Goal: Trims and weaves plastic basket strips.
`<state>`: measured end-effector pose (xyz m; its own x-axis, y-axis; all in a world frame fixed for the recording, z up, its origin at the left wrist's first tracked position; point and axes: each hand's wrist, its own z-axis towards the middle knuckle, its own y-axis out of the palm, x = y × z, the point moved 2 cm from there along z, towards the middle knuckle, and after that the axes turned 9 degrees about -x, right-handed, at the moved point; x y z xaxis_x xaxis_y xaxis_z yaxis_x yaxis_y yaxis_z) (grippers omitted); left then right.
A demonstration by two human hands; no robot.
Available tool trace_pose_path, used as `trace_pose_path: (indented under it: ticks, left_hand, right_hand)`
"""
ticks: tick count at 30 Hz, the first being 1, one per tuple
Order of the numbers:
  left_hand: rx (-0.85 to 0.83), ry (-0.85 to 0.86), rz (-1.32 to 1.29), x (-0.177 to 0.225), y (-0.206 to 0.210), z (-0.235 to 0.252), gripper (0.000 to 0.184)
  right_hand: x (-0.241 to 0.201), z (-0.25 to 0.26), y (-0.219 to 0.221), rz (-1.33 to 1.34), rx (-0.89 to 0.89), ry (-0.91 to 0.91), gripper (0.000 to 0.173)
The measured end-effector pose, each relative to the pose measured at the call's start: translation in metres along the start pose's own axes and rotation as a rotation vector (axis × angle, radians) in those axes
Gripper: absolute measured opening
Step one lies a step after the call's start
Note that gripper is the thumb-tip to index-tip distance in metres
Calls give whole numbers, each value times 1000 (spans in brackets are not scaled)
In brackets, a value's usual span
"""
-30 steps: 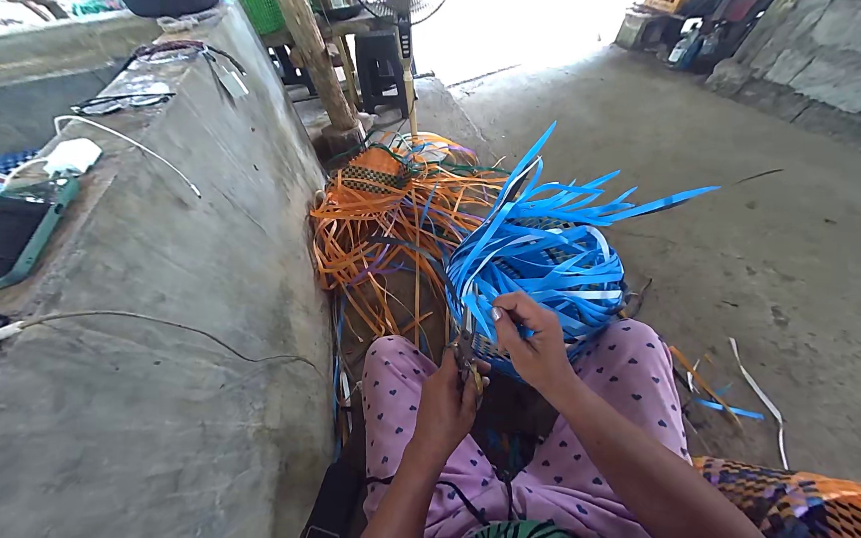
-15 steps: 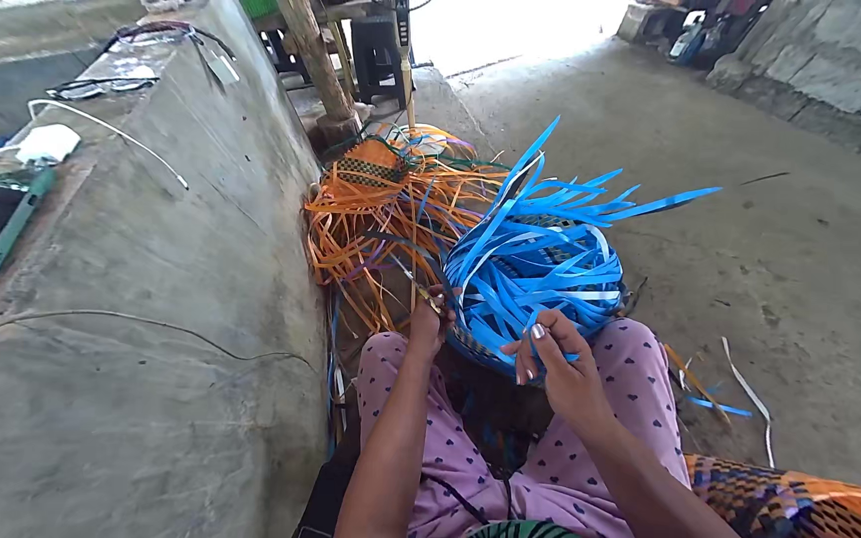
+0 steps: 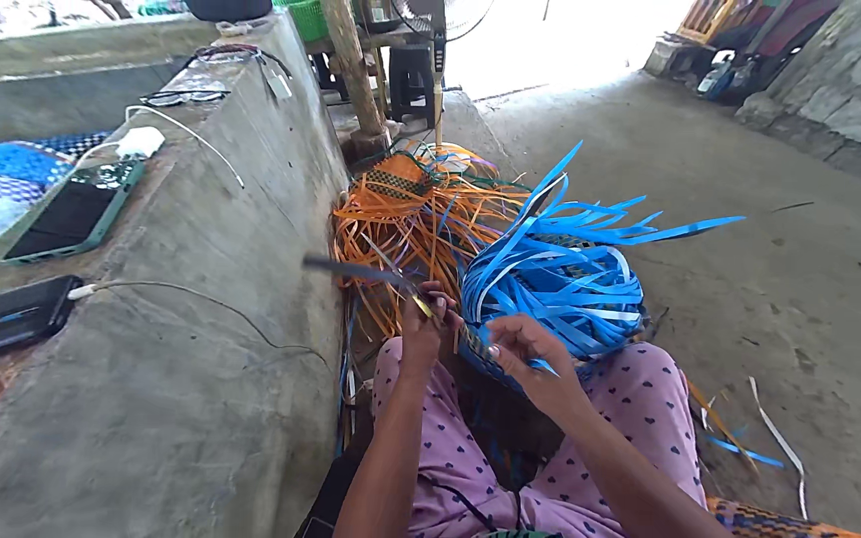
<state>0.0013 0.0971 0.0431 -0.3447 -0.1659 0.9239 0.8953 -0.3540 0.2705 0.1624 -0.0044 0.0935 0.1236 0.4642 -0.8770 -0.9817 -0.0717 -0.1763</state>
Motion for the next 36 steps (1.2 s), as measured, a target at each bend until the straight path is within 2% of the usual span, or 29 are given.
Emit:
trace_pose_path:
  ticks: [4,8,13,15,17,22,29,36]
  left_hand:
    - [-56,83,286,21,30,-30,30]
    - [-80,158,528,15,46,-51,35]
    - [-94,208,729,17,40,-71,40]
    - [-129,192,855,15,33,-83,49]
    - [-209,129,923,16,30,-94,59]
    - [-321,-97,881,11,28,-108,63]
    - [-340,-65,834,18,35,-103,60]
    - [-359,-142,812,18,38,-104,44]
  right_hand:
    - [-4,19,9,-186,52,-88,39]
    - [-8,22,11,-253,88,-181,19]
    - [-6,18,-2,-44,143,-72,11]
    - [-6,16,-8,18,158,-35,9]
    - [-7,15,-13,22,155,-32,14]
    - [-6,11,-14,28,107,-77,19]
    - [-11,7,-10,-71,36,-163,24]
    - [-15,6,-9,-87,16,-167,26]
